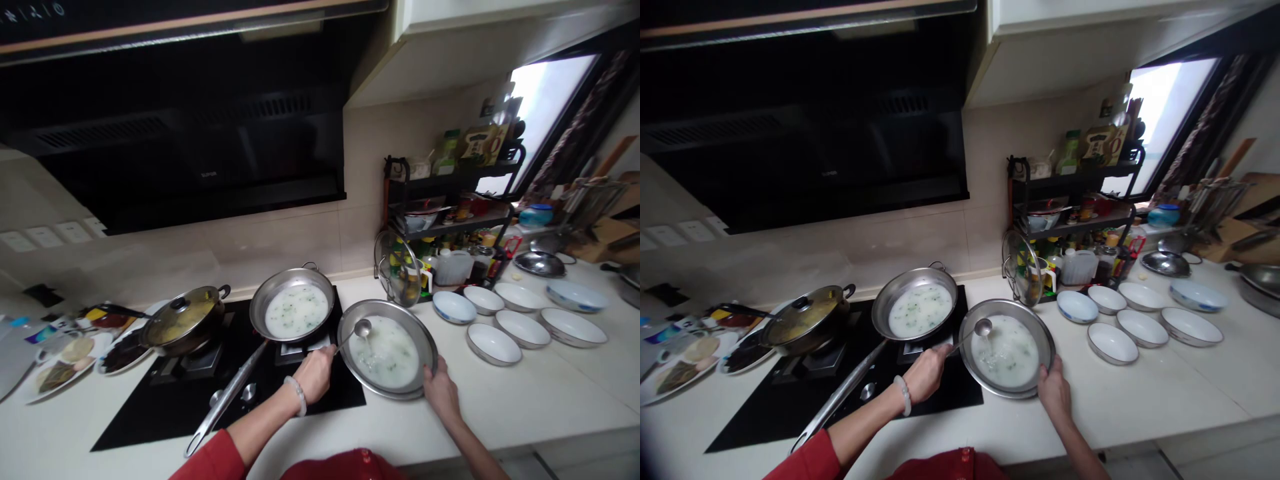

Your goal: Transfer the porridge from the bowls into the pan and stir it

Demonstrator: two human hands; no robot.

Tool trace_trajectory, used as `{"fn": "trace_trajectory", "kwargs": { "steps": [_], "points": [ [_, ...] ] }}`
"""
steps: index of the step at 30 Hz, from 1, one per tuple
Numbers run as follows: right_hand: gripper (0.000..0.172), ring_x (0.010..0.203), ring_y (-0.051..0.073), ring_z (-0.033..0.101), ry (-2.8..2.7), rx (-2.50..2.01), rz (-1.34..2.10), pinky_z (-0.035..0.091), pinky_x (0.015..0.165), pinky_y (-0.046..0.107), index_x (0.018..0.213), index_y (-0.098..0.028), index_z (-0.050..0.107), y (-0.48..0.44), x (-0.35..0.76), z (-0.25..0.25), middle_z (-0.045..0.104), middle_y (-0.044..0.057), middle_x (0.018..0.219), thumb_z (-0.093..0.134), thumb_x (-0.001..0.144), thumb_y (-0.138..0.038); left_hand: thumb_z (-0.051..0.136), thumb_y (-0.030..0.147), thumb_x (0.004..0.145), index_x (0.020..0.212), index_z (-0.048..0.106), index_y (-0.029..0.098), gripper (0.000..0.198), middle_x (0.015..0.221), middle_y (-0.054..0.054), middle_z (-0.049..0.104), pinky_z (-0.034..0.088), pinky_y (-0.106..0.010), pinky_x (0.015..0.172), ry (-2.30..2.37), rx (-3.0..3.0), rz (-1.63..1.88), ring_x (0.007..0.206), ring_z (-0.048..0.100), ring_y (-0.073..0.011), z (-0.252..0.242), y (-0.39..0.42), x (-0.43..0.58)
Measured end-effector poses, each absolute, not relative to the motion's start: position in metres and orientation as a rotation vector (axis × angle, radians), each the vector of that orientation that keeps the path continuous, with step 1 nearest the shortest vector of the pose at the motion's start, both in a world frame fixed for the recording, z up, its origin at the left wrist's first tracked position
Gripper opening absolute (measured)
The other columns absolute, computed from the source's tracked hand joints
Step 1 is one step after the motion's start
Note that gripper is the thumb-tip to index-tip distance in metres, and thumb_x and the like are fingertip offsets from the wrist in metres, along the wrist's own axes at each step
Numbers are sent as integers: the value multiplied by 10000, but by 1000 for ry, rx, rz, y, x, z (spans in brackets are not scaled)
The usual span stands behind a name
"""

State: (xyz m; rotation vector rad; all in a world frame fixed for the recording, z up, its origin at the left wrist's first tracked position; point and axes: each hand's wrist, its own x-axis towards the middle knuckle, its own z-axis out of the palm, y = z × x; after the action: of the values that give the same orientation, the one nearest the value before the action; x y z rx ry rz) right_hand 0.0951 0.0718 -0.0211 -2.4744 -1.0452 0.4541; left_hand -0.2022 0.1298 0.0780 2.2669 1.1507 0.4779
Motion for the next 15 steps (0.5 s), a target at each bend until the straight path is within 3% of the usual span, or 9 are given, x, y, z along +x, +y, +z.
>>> {"fn": "trace_trajectory", "kwargs": {
  "steps": [5, 9, 15],
  "points": [
    [560, 872, 300, 670, -1049, -2478, 452, 485, 797, 384, 1381, -11, 313, 72, 96, -24, 681, 206, 981, 256, 913, -314, 491, 114, 787, 795, 607, 167, 128, 555, 13, 482, 309, -246, 548, 1152, 1963, 567, 514, 446, -111, 78, 135, -202],
    [559, 855, 302, 671, -1062, -2480, 427, 488, 781, 393, 1377, -23, 325, 73, 98, -30, 685, 195, 962, 258, 910, -323, 548, 286, 805, 843, 546, 158, 134, 523, 68, 451, 165, -198, 417, 1197, 1233, 480, 373, 274, -35, 80, 137, -200],
    [561, 838, 308, 673, -1070, -2480, 389, 485, 774, 395, 1369, -10, 339, 74, 100, -35, 683, 220, 956, 264, 906, -319, 624, 190, 717, 936, 534, 132, 244, 549, 71, 461, 65, -167, 389, 996, 853, 577, 373, 225, 0, 111, 148, -223]
  ]
}}
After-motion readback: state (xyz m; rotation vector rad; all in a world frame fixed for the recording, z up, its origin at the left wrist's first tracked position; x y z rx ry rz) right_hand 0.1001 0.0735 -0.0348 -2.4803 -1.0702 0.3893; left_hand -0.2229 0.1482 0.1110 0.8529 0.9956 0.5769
